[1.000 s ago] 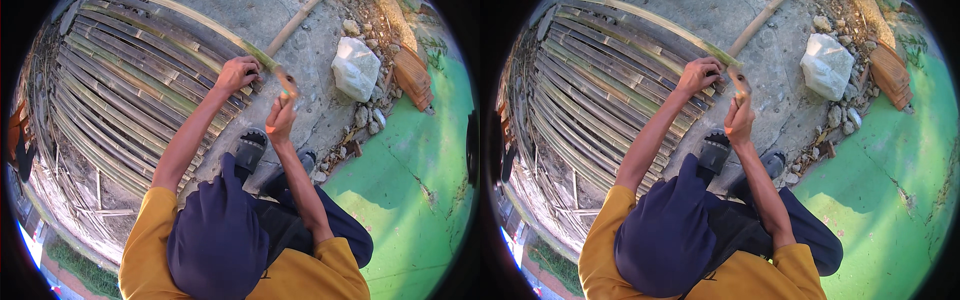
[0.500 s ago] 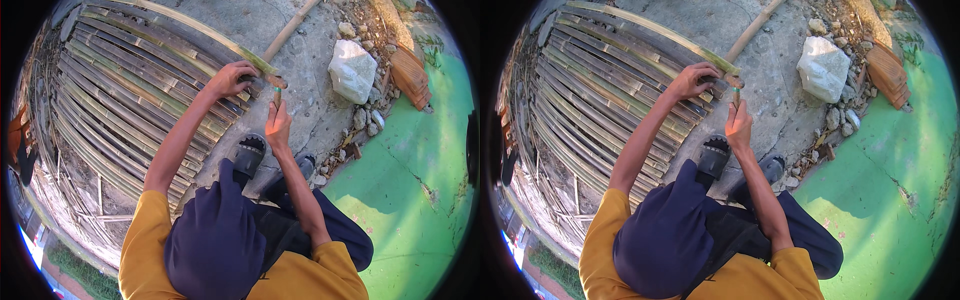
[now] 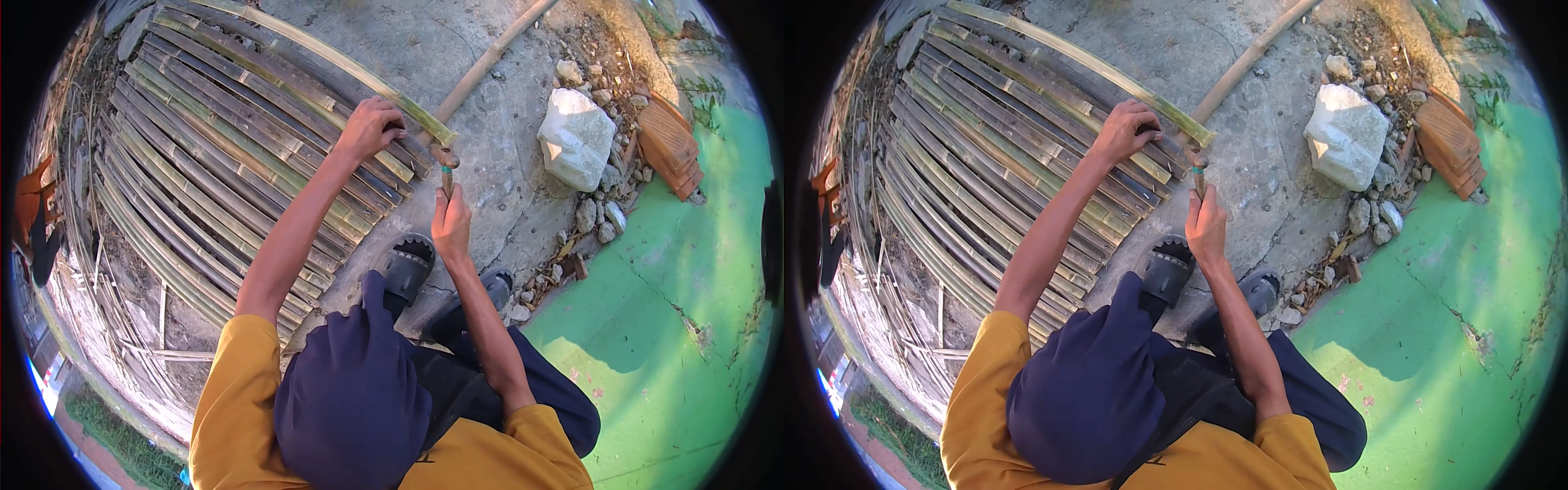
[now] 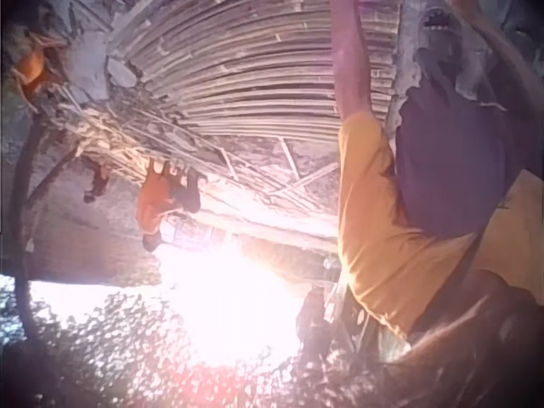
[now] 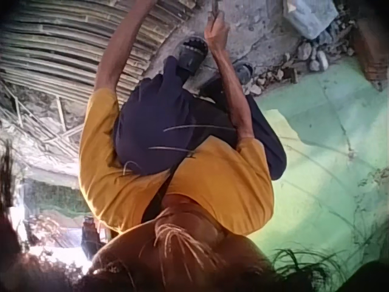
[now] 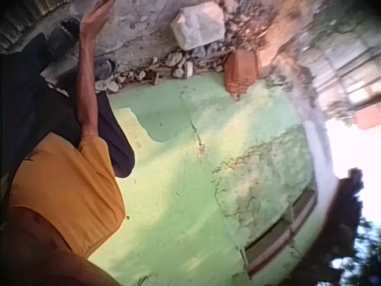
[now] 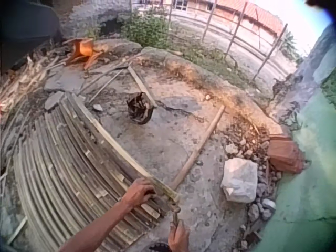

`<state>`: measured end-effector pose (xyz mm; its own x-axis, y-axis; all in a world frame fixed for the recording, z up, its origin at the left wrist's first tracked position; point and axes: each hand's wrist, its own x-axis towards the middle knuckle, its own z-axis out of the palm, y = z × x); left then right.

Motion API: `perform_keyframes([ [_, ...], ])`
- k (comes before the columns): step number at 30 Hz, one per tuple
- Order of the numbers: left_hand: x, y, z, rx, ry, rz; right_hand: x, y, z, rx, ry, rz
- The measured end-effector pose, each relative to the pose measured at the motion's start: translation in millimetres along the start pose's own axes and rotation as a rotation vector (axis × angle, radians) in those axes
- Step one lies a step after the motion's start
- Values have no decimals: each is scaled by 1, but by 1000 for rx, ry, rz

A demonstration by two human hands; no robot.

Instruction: The person hammers a bamboo strip into a support frame. They position the strip and use a hammer to drive a fastener into the wood while holding the materials together by hand.

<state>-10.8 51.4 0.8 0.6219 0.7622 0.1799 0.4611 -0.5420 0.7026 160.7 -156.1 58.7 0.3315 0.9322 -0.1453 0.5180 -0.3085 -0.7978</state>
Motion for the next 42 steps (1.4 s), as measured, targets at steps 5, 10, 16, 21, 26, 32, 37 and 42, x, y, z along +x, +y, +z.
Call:
perform_keyframes([
  [5, 1, 0, -2, -3, -10, -1, 6, 2, 1, -39, -31, -22],
  [10, 4, 2, 0, 16, -99, -64, 2, 10, 7, -50, 10, -53],
  [16, 6, -4, -2, -25, -90, -80, 5, -8, -6, -69, 32, -73],
  [21, 11, -4, 11, -43, -85, -37, 7, 25, 0, -104, 53, -173],
  [26, 2, -9, 3, -19, -47, -55, 5, -13, -10, -41, 16, -118],
  [32, 5, -8, 3, -77, -76, -36, 0, 15, -4, -36, 22, -202],
  [37, 4, -11, 3, -40, -41, -47, 18, 20, -17, -151, -59, -284],
  [42, 3, -11, 5, -100, -58, -41, 36, 22, -45, -69, -203, -307],
])
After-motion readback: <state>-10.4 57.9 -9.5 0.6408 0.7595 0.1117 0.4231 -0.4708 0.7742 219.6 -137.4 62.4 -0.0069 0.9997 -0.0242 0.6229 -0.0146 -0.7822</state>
